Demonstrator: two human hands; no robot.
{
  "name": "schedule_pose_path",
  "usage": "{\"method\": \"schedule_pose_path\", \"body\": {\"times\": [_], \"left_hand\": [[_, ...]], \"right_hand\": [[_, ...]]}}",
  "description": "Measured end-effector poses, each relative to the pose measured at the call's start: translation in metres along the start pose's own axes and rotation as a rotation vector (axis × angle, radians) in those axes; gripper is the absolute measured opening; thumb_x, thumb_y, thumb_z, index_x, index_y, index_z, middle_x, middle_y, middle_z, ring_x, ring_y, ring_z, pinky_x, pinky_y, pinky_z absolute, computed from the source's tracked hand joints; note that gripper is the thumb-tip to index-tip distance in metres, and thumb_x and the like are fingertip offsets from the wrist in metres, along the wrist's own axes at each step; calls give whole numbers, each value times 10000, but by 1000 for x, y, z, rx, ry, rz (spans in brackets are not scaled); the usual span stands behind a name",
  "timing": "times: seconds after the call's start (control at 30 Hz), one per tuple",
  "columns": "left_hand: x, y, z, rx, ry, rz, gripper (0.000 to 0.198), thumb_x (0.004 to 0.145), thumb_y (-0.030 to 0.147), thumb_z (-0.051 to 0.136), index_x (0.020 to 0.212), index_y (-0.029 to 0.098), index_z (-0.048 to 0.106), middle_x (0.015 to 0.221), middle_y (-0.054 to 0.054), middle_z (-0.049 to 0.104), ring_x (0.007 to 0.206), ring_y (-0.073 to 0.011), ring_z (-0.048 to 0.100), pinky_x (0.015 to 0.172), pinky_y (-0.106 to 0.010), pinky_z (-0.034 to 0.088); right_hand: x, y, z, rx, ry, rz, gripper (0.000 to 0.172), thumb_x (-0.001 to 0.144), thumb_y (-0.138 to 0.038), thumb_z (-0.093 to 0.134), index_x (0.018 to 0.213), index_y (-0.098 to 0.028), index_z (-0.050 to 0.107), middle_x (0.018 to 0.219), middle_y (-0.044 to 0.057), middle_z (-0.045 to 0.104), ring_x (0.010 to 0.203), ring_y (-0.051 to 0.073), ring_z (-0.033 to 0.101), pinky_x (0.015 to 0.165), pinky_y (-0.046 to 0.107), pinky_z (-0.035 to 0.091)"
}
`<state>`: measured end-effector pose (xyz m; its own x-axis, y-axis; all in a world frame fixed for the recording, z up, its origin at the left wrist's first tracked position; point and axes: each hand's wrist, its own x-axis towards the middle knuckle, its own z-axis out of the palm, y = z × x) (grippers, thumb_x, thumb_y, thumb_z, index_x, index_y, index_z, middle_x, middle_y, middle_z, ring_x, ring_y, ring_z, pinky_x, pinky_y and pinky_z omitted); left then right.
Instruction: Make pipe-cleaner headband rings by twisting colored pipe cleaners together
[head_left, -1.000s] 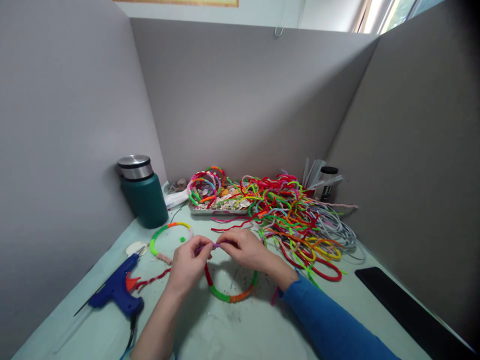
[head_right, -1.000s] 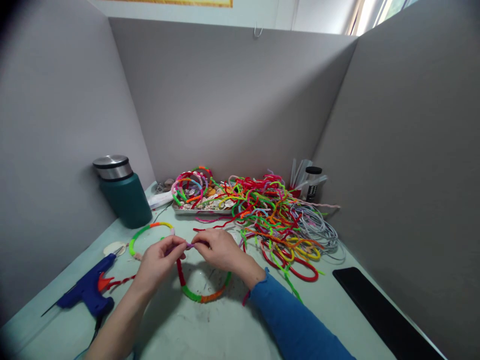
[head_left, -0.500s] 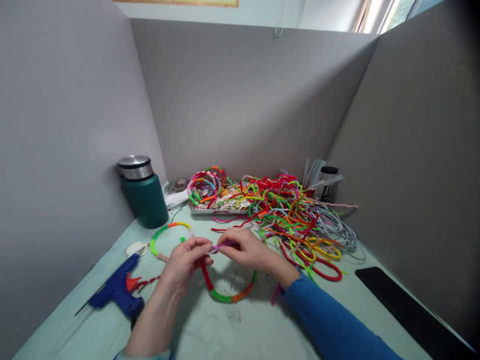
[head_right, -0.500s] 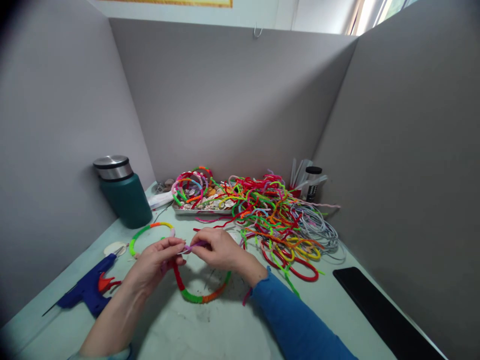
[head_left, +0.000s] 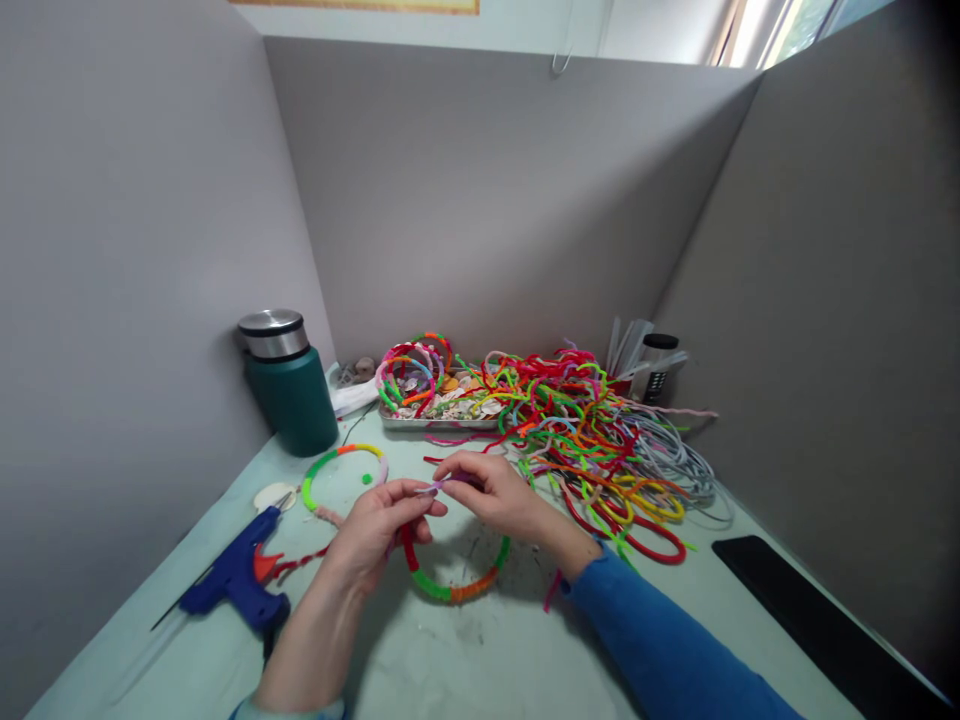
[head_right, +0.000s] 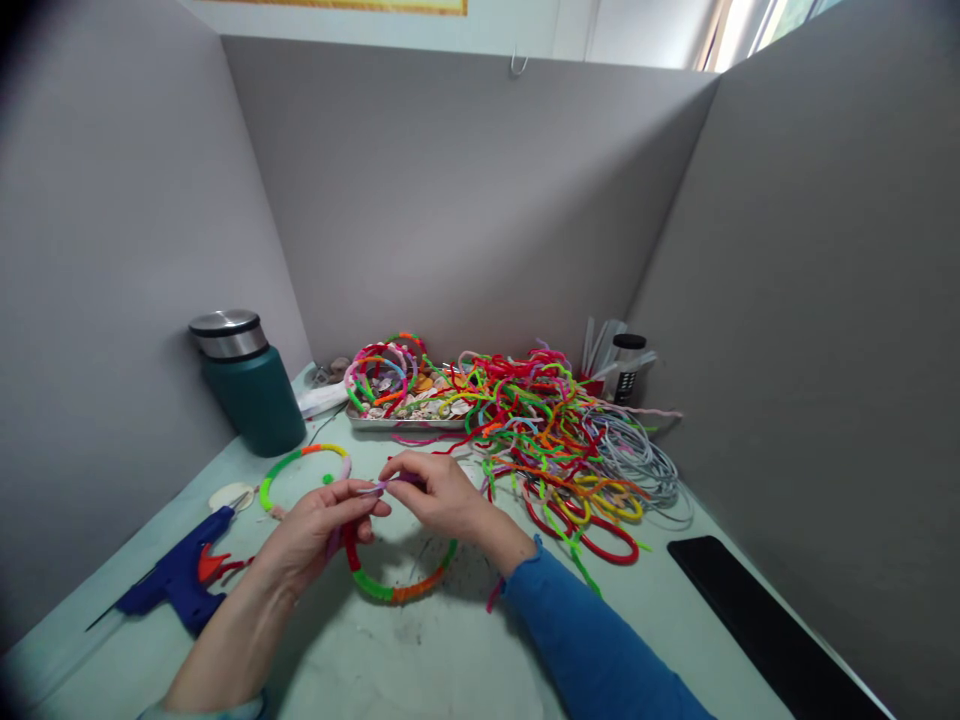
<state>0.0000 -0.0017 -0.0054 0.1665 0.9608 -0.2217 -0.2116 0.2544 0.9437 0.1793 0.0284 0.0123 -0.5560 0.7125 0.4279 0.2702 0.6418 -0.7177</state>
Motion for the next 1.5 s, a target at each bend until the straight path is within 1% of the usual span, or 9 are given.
{"method": "schedule_pose_path", "body": {"times": [0.13, 0.47, 0.63, 0.73, 0.83, 1.0, 1.2, 1.33, 1.5], "left_hand": [[0, 0, 4, 115, 61, 23, 279, 662, 312, 713, 839, 115, 624, 738, -47, 693, 476, -69, 548, 471, -182, 396], [1, -4, 8, 204, 58, 37, 310, 643, 373, 700, 815, 119, 652, 726, -46, 679, 490, -79, 531, 488, -198, 389], [5, -7, 7, 297, 122, 54, 311, 654, 408, 660, 789, 135, 597, 688, -41, 662, 472, -107, 526, 431, -212, 370], [10, -12, 2, 448, 131, 155, 239, 691, 366, 615, 782, 146, 606, 644, -20, 643, 493, -117, 523, 469, -227, 394], [11, -13, -2, 635, 179, 310, 150, 702, 246, 573, 810, 172, 646, 703, -15, 651, 630, -150, 570, 606, -261, 442], [7, -12, 0, 961, 349, 522, 243, 717, 84, 449, 748, 210, 654, 841, -22, 636, 801, -174, 582, 737, -295, 438], [5, -13, 3, 1234, 424, 637, 163, 789, 188, 522, 782, 216, 682, 781, -39, 595, 811, -208, 555, 739, -331, 425], [2, -10, 4, 1323, 465, 837, 154, 814, 200, 539, 825, 221, 691, 839, -43, 643, 846, -216, 532, 770, -351, 398], [-3, -5, 8, 1342, 426, 1023, 129, 832, 221, 545, 828, 221, 675, 785, -23, 679, 806, -208, 519, 806, -384, 356]], "right_hand": [[1, 2, 3, -29, 11, -62, 193, 860, -155, 476, 967, -173, 635, 909, 36, 654, 828, 135, 575, 751, 235, 418], [2, 4, 7, -106, 0, -48, 154, 848, -131, 491, 876, -185, 632, 799, 0, 643, 729, 118, 559, 678, 209, 396], [2, 7, 7, -161, 58, -10, 147, 845, -138, 499, 881, -185, 633, 824, 4, 651, 745, 121, 563, 669, 209, 387], [2, 10, 7, -191, 86, 11, 136, 846, -157, 509, 888, -185, 636, 844, 13, 660, 758, 127, 571, 674, 215, 389], [3, 12, 8, -190, 88, 10, 137, 851, -170, 508, 888, -185, 640, 861, 20, 664, 773, 131, 576, 687, 219, 393], [2, 12, 8, -204, 95, 19, 140, 848, -178, 516, 903, -194, 643, 849, 10, 666, 745, 123, 572, 658, 213, 384], [2, 12, 9, -218, 107, 47, 142, 843, -176, 517, 889, -196, 649, 836, 6, 667, 721, 120, 568, 635, 209, 376], [3, 11, 8, -214, 127, 71, 154, 845, -175, 500, 879, -195, 649, 837, 9, 670, 732, 125, 574, 646, 210, 382], [2, 10, 8, -231, 129, 86, 161, 833, -168, 503, 875, -201, 654, 831, 5, 675, 726, 125, 580, 639, 210, 382]]}}
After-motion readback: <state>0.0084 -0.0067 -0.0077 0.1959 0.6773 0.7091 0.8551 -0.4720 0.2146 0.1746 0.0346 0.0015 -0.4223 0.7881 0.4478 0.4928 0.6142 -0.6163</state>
